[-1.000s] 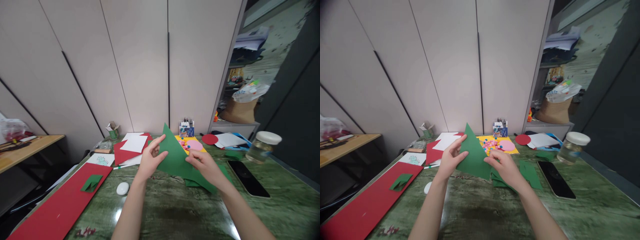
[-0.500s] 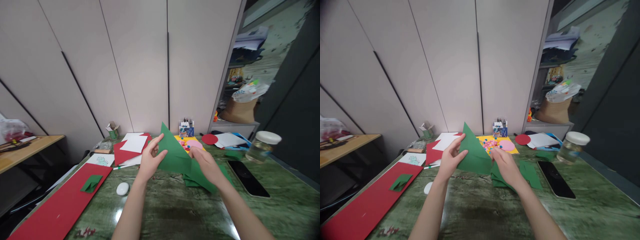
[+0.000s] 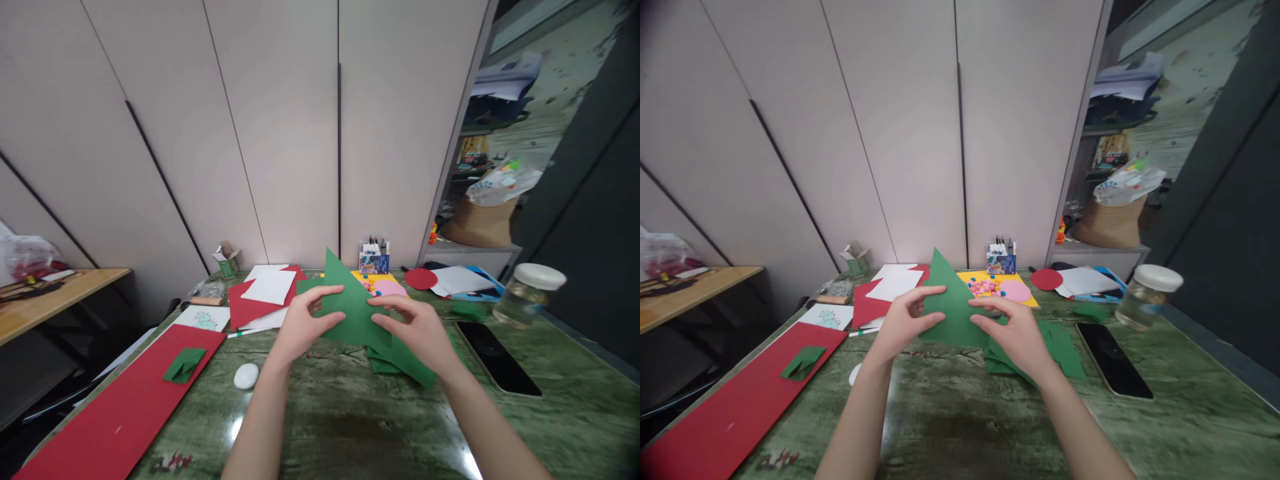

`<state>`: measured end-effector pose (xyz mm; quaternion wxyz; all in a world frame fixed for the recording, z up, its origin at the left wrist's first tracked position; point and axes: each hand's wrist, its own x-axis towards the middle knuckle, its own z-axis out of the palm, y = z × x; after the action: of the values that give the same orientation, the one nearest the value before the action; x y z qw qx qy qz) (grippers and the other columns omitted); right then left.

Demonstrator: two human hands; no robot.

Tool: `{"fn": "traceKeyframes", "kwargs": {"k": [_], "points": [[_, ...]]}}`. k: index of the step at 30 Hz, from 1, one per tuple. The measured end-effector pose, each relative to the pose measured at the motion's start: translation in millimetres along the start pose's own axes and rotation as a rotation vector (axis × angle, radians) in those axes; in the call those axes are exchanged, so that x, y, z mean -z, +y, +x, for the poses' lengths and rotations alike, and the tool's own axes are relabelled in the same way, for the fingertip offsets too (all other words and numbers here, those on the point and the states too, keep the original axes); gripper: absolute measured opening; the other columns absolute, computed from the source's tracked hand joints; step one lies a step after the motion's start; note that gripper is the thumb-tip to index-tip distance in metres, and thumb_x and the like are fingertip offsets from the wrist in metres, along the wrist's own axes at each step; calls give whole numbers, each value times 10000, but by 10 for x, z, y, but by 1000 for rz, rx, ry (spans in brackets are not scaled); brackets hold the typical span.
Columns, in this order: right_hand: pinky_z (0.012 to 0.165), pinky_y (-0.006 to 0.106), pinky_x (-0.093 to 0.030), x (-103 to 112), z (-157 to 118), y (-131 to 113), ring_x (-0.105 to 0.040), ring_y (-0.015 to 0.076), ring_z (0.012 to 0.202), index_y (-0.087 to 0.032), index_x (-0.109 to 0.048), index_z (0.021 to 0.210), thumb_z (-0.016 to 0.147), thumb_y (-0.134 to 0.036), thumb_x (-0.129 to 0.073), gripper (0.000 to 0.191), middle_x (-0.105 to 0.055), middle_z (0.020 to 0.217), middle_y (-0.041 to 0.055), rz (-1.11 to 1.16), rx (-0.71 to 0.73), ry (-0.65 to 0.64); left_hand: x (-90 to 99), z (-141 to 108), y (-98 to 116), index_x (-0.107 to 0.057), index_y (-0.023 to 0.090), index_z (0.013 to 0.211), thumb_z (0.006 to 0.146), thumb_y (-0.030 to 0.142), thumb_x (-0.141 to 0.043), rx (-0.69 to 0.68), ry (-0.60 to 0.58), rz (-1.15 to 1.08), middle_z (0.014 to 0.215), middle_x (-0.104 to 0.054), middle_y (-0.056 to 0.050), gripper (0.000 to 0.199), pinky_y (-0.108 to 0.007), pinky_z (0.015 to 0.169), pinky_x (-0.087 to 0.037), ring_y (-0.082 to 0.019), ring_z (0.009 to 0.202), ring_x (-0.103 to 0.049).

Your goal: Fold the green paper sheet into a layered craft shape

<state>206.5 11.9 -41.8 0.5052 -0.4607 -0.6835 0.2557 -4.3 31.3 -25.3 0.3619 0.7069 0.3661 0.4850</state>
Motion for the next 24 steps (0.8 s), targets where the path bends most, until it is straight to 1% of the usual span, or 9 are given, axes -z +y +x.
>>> {"fn": "traceKeyframes", "kwargs": {"k": [2,4,8,10,12,15,18,21,24], "points": [[829,404,-484,1,4,0,-613,246,960,-241,-706,947,685,-303,-708,270,-698,1025,57,30,-4,11,-6,-10,16,-633,246,1121,655,166,-730,-13,-14,44,1095,-638,-59,483,-365,812,-482,-237,959,-578],[815,406,-495,0,8,1,-619,248,944,-232,-704,958,666,-290,-717,298,-697,1020,64,63,-12,28,-23,-18,24,-618,265,1148,646,143,-731,-22,-10,64,1130,-611,-59,529,-364,792,-487,-240,965,-569],[832,407,-487,-1,11,10,-620,248,953,-223,-705,948,674,-272,-715,278,-697,1025,70,96,-12,79,-57,-27,42,-609,262,1159,673,140,-710,15,-13,38,1103,-631,-56,511,-344,761,-498,-223,932,-587],[839,410,-481,1,7,14,-617,250,963,-229,-704,946,683,-270,-712,266,-697,1026,67,74,-10,99,-66,-28,48,-612,254,1153,677,141,-707,32,-5,16,1105,-646,-52,498,-340,777,-500,-219,942,-594],[843,414,-479,3,5,17,-614,252,972,-232,-703,952,689,-273,-709,266,-697,1028,66,58,-5,105,-71,-25,41,-627,254,1131,680,149,-709,28,17,41,1094,-660,-47,471,-345,794,-498,-219,944,-598],[854,423,-477,5,10,30,-611,254,986,-228,-702,963,692,-279,-703,276,-695,1036,68,57,15,116,-80,-12,8,-663,256,1071,690,173,-711,-29,83,176,1037,-689,-40,393,-357,778,-494,-215,874,-610],[862,427,-475,2,23,49,-611,253,991,-227,-700,976,705,-280,-689,277,-695,1039,67,26,30,141,-98,5,-24,-695,252,995,702,193,-710,-137,138,340,934,-711,-38,299,-353,718,-491,-201,749,-607],[862,423,-472,8,37,56,-618,251,969,-227,-705,963,713,-287,-680,258,-702,1019,63,-33,45,163,-111,15,-37,-697,257,982,717,203,-702,-214,137,419,848,-700,-37,271,-334,692,-482,-198,723,-600],[841,410,-472,28,49,44,-631,245,914,-228,-709,934,721,-296,-674,226,-713,973,55,-104,45,156,-114,17,-46,-691,253,994,732,204,-691,-223,107,448,792,-667,-34,266,-316,676,-463,-193,719,-583]]}}
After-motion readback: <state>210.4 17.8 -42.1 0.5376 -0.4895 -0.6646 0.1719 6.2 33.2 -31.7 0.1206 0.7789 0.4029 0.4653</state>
